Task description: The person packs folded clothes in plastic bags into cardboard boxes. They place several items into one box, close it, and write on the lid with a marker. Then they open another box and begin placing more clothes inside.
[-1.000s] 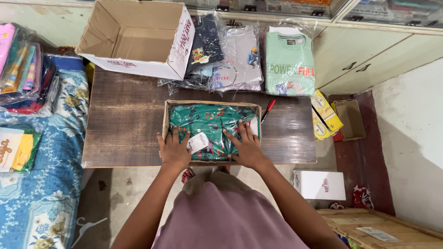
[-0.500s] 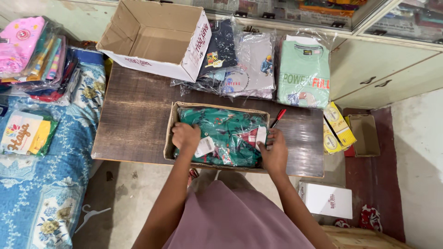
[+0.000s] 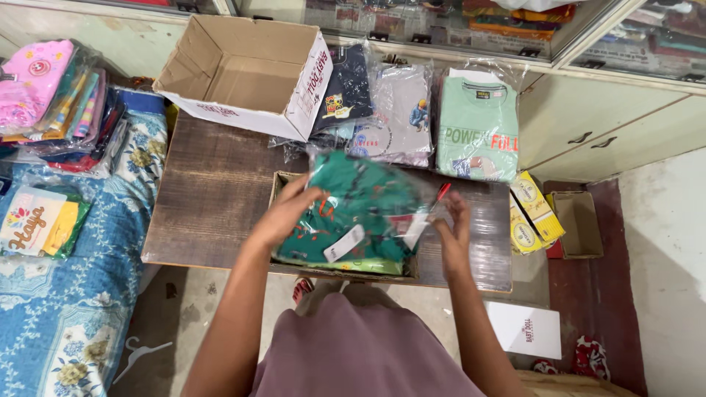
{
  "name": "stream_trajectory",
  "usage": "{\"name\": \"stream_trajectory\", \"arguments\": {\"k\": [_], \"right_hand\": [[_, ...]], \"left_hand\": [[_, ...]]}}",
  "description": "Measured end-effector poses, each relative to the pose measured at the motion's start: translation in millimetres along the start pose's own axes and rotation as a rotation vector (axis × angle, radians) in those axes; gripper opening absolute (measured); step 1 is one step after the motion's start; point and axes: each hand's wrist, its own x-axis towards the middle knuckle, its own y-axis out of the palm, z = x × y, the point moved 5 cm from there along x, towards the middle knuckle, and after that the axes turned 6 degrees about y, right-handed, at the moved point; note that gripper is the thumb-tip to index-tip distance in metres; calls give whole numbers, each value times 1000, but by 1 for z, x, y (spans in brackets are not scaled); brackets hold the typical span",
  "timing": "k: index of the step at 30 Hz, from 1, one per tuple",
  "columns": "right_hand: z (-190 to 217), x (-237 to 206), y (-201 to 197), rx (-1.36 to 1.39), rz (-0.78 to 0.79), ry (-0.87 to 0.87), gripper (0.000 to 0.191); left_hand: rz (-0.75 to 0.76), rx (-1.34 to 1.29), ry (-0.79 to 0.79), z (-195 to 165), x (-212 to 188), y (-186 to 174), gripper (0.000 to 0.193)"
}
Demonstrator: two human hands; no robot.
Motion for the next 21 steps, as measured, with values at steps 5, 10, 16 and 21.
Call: {"name": "stream_trajectory", "arguments": {"k": [5, 10, 16, 21], "right_hand": [[41, 28, 12, 504, 331, 154, 67], [104, 98, -2, 433, 155, -35, 43], [100, 179, 0, 70, -125, 280, 54], [64, 110, 15, -328, -324, -371, 12]], "left_hand": [[-43, -359, -123, -73, 37, 14, 46], [-36, -485, 40, -86, 98, 4, 62], [-220, 572, -248, 67, 90, -20, 62], [-276, 928, -648, 146, -18, -9, 91]]}}
